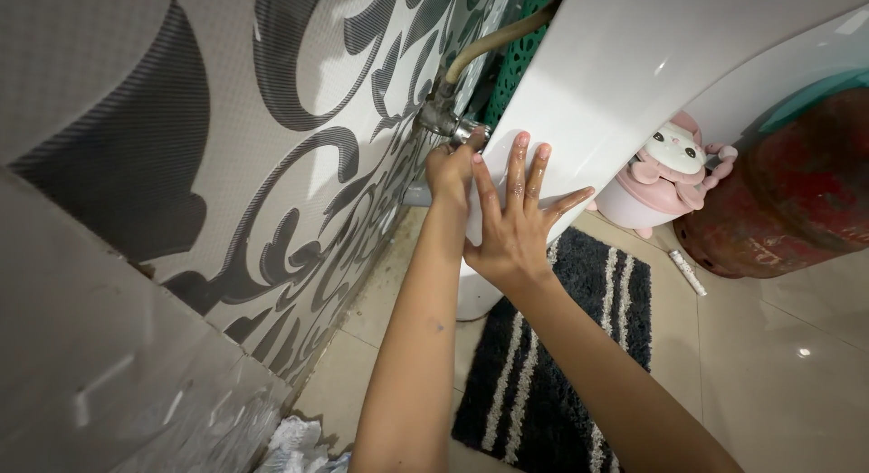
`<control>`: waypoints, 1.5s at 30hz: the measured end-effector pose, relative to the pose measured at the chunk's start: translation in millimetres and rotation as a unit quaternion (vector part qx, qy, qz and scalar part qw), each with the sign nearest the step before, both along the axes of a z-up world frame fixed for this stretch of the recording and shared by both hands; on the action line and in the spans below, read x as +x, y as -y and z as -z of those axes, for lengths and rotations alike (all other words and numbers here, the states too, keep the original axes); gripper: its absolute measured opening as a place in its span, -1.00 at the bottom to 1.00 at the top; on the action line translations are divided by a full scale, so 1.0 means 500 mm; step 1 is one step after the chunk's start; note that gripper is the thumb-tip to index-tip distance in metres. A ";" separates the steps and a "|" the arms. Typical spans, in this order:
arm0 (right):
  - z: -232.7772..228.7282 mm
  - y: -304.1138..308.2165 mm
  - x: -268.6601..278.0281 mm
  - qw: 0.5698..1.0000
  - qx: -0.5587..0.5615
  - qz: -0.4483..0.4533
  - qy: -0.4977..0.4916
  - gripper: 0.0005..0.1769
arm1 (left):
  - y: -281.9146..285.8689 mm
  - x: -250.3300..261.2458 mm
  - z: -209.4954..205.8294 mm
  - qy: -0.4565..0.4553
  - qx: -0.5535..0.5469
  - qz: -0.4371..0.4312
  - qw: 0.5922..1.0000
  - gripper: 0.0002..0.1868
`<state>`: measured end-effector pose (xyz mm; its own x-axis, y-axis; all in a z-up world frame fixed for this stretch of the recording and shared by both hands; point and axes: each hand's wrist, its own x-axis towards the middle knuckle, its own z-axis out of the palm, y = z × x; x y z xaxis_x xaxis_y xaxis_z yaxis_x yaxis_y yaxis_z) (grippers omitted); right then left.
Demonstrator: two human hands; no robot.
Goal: The person scrubs a white pedestal sink with a yellow sponge, rinses the sponge, and wipes the sink basin and faucet. They then rinse a cloth and wipe the sink and pedestal dry.
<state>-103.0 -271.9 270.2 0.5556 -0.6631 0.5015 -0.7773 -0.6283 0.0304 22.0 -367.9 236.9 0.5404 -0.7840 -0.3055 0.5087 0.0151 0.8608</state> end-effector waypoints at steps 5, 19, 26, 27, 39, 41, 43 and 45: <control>0.009 0.005 -0.005 1.000 -0.009 -0.010 0.004 0.33 | -0.019 -0.001 -0.007 0.002 0.018 -0.004 1.000 -0.65; -0.003 -0.013 0.005 0.999 0.036 -0.007 0.013 0.26 | -0.032 -0.004 -0.032 -0.016 -0.005 -0.005 1.000 -0.57; -0.027 -0.032 -0.001 0.998 0.060 -0.014 0.004 0.30 | -0.020 0.000 -0.017 -0.064 -0.040 0.008 0.997 -0.61; -0.032 -0.032 -0.002 0.998 0.067 -0.013 0.000 0.31 | -0.019 0.002 -0.021 -0.065 -0.038 0.013 0.997 -0.60; -0.030 -0.032 -0.012 0.998 0.055 -0.035 0.007 0.28 | -0.032 0.006 -0.057 -0.057 0.005 0.025 0.998 -0.45; -0.030 -0.032 -0.011 0.998 0.045 -0.039 0.016 0.26 | -0.027 0.013 -0.048 -0.002 0.010 0.040 0.999 -0.48; -0.030 -0.032 -0.010 0.998 0.041 -0.041 0.020 0.24 | -0.025 0.023 -0.036 0.007 -0.005 0.059 0.998 -0.55; -0.031 -0.035 -0.011 0.998 0.042 -0.040 0.019 0.22 | -0.030 0.028 -0.020 -0.031 -0.042 0.080 0.995 -0.64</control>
